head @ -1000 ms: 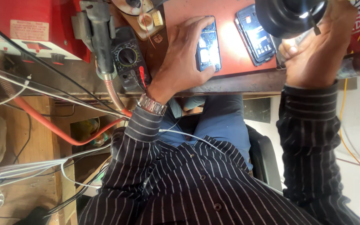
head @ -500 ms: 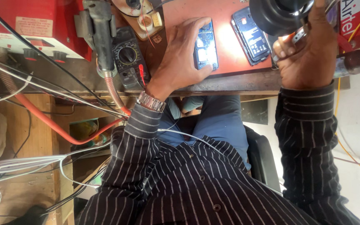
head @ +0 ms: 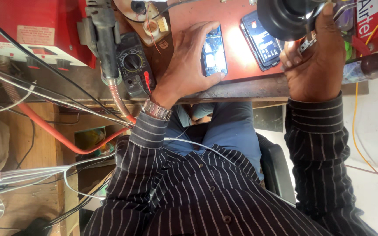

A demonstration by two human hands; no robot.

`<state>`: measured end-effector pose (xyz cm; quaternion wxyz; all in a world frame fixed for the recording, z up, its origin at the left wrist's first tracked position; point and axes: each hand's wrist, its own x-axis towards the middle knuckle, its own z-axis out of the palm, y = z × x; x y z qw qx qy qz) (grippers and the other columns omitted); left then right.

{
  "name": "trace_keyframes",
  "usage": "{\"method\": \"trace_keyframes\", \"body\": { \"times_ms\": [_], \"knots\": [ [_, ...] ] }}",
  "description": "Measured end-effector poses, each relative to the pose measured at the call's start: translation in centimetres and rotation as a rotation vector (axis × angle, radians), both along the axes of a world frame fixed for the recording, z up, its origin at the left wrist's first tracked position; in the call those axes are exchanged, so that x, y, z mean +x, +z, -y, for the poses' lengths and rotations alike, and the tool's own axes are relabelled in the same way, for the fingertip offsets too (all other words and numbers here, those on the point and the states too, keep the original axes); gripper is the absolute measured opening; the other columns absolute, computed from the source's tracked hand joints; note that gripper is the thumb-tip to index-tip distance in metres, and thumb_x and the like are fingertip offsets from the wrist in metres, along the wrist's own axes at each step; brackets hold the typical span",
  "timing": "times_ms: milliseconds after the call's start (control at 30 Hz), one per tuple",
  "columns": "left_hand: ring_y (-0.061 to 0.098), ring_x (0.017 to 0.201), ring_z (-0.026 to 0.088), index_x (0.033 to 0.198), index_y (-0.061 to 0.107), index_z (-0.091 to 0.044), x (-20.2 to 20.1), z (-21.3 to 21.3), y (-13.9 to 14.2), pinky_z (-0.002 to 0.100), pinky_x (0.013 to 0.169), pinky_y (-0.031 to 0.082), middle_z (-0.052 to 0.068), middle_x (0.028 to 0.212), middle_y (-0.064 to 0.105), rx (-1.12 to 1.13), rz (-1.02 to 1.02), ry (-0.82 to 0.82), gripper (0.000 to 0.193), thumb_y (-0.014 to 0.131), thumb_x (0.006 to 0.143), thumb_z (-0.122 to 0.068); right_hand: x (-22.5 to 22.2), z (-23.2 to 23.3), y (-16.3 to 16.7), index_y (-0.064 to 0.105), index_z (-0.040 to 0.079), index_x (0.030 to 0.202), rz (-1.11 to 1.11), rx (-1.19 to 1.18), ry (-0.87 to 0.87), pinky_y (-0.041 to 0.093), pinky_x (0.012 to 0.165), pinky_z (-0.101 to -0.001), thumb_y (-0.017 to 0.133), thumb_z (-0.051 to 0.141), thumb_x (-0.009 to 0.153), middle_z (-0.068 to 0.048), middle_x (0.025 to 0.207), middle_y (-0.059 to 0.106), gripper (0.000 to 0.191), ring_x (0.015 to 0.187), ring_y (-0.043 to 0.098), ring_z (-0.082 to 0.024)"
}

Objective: The person disassembles a mobile phone by removing screws and prying open the back cover. They then use a multimeter to test the internal circuit board.

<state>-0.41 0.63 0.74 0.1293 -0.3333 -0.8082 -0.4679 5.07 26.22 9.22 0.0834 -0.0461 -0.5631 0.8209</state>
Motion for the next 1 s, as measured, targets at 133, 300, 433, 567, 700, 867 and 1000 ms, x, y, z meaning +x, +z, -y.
{"method": "trace_keyframes", "body": {
  "times_ms": [133,300,433,567,700,867,1000],
  "knots": [
    [0.043,0.143,0.035,0.151,0.037,-0.007,0.1,0.0,0.0,0.048,0.124,0.029,0.017,0.148,0.048,0.002,0.006,0.0,0.095,0.09,0.074,-0.028,-0.3,-0.7,0.1,0.051,0.013,0.098,0.052,0.049,-0.01,0.033,0.059,-0.0288,0.067,0.041,0.113,-0.004,0.072,0.046,0.036,0.061,0.042,-0.013],
    [0.044,0.142,0.036,0.15,0.039,-0.008,0.2,-0.2,0.3,0.049,0.124,0.029,0.017,0.147,0.049,0.002,0.005,0.017,0.094,0.089,0.073,-0.028,-0.2,-1.0,0.5,0.052,0.012,0.101,0.043,0.081,-0.011,0.034,0.064,-0.0306,0.069,0.036,0.113,-0.003,0.073,0.046,0.031,0.066,0.042,-0.014],
    [0.043,0.141,0.038,0.149,0.039,-0.008,0.2,-0.4,0.5,0.05,0.122,0.03,0.018,0.146,0.048,0.008,0.027,0.026,0.094,0.088,0.072,-0.028,-0.6,-0.8,1.1,0.056,0.012,0.107,0.031,0.07,-0.058,0.031,0.061,-0.0282,0.071,0.028,0.113,0.0,0.079,0.045,0.022,0.063,0.04,-0.011],
    [0.043,0.141,0.038,0.149,0.039,-0.008,0.2,-0.6,0.6,0.048,0.12,0.034,0.018,0.147,0.047,0.017,0.061,0.03,0.093,0.087,0.072,-0.029,-0.4,-0.8,1.8,0.059,0.009,0.109,0.019,0.128,-0.096,0.03,0.06,-0.0255,0.07,0.026,0.116,0.001,0.08,0.047,0.021,0.059,0.036,-0.008],
    [0.042,0.144,0.038,0.15,0.039,-0.009,0.2,-0.8,0.6,0.047,0.122,0.035,0.016,0.149,0.046,0.021,0.035,0.025,0.092,0.087,0.074,-0.03,-0.5,-0.8,2.1,0.059,0.011,0.111,-0.025,0.184,-0.043,0.029,0.058,-0.0245,0.069,0.021,0.115,0.002,0.082,0.05,0.015,0.062,0.039,-0.008],
    [0.041,0.143,0.038,0.149,0.039,-0.009,0.2,-0.9,0.8,0.048,0.122,0.033,0.016,0.149,0.046,0.01,0.045,0.028,0.092,0.085,0.071,-0.029,-0.6,-1.2,1.8,0.059,0.012,0.111,-0.022,0.211,-0.083,0.031,0.058,-0.0231,0.068,0.017,0.113,0.001,0.079,0.05,0.01,0.061,0.041,-0.008],
    [0.041,0.145,0.036,0.149,0.038,-0.008,0.0,-0.9,0.7,0.049,0.123,0.03,0.016,0.149,0.046,0.008,0.001,0.019,0.093,0.085,0.071,-0.029,-0.6,-2.2,1.1,0.057,0.011,0.109,-0.049,0.212,-0.075,0.032,0.058,-0.0238,0.066,0.016,0.114,0.0,0.078,0.048,0.012,0.061,0.04,-0.009]
  ]
}}
